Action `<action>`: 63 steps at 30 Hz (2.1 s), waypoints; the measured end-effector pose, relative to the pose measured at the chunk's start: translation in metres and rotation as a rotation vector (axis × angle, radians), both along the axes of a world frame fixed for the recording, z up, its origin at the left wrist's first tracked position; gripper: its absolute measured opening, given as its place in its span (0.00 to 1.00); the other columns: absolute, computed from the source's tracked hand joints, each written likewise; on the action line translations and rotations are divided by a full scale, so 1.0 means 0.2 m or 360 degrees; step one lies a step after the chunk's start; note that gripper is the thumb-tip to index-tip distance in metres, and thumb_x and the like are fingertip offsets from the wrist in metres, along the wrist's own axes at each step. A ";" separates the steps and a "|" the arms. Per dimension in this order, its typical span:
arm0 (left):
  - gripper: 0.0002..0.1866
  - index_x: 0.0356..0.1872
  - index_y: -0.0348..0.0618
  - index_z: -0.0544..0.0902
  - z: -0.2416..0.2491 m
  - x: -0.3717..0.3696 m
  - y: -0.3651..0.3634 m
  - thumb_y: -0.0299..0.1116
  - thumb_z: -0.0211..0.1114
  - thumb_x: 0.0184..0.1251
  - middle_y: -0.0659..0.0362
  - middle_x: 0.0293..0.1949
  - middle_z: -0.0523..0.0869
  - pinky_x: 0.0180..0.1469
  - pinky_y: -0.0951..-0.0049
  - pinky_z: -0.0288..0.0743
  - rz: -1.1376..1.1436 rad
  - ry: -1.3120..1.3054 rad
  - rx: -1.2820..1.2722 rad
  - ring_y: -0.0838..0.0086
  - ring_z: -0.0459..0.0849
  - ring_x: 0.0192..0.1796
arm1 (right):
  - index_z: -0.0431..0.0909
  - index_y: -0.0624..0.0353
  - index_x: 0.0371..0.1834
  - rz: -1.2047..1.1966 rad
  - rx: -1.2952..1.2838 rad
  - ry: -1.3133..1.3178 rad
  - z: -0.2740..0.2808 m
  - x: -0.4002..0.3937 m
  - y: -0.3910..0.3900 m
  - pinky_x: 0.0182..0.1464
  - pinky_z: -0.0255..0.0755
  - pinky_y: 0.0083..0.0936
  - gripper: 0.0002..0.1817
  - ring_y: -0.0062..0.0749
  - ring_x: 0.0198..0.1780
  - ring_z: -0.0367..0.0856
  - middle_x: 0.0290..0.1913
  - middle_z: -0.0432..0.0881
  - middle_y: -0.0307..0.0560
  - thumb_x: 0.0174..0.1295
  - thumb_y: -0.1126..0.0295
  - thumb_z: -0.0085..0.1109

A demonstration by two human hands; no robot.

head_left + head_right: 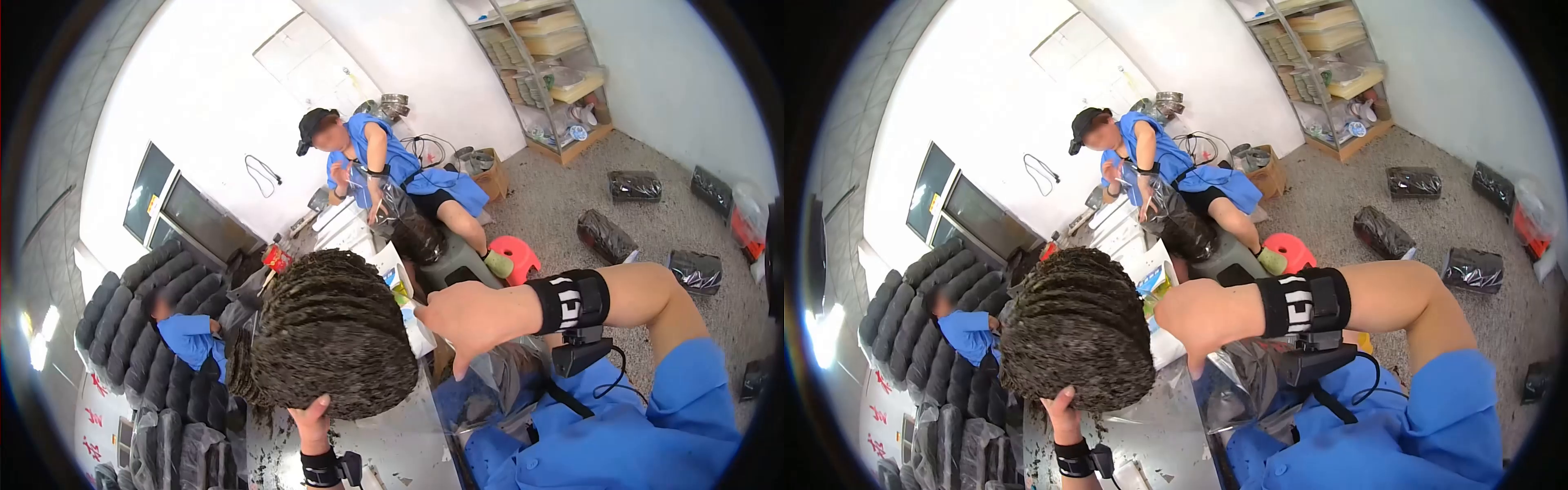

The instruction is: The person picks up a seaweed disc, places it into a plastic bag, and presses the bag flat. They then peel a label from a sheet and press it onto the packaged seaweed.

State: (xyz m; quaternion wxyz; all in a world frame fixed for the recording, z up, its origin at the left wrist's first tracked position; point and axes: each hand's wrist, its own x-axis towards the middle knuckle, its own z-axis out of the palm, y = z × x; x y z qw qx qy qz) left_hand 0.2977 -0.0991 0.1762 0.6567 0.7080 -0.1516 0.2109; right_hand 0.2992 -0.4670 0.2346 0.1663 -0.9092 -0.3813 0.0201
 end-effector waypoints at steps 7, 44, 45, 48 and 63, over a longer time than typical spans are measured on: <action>0.47 0.65 0.38 0.68 -0.21 -0.16 0.36 0.38 0.81 0.39 0.49 0.59 0.77 0.64 0.61 0.67 0.0005 -0.0460 0.1722 0.56 0.75 0.62 | 0.75 0.73 0.36 0.0082 0.0190 -0.0029 -0.05 0.01 0.01 0.42 0.75 0.41 0.27 0.58 0.41 0.80 0.37 0.78 0.65 0.37 0.66 0.75; 0.62 0.73 0.36 0.51 0.41 -0.25 -0.14 0.30 0.84 0.34 0.45 0.64 0.70 0.67 0.63 0.64 -0.0344 0.0288 0.1117 0.59 0.72 0.65 | 0.72 0.66 0.27 -0.0086 0.0799 -0.0559 -0.19 0.22 0.09 0.34 0.71 0.45 0.07 0.60 0.32 0.80 0.24 0.78 0.60 0.43 0.81 0.57; 0.62 0.73 0.36 0.51 0.41 -0.26 -0.17 0.31 0.84 0.35 0.44 0.62 0.71 0.66 0.62 0.65 -0.0302 0.0212 0.1282 0.56 0.73 0.64 | 0.72 0.65 0.27 -0.0063 0.0901 -0.0494 -0.19 0.22 0.09 0.34 0.70 0.45 0.09 0.59 0.32 0.80 0.24 0.78 0.59 0.40 0.81 0.58; 0.62 0.72 0.36 0.52 0.44 -0.31 -0.32 0.38 0.83 0.35 0.42 0.59 0.71 0.64 0.57 0.67 -0.0180 -0.0032 0.2055 0.48 0.73 0.60 | 0.72 0.64 0.27 -0.0053 0.1053 -0.0475 -0.11 0.21 0.12 0.34 0.70 0.44 0.09 0.58 0.33 0.80 0.25 0.78 0.59 0.40 0.81 0.58; 0.58 0.67 0.27 0.61 0.78 -0.05 -0.68 0.44 0.82 0.34 0.38 0.61 0.72 0.67 0.63 0.65 -0.0909 0.0054 0.2489 0.50 0.72 0.65 | 0.80 0.65 0.23 -0.0289 0.0672 -0.0700 -0.05 0.19 0.09 0.33 0.77 0.45 0.06 0.56 0.31 0.83 0.25 0.81 0.60 0.40 0.74 0.63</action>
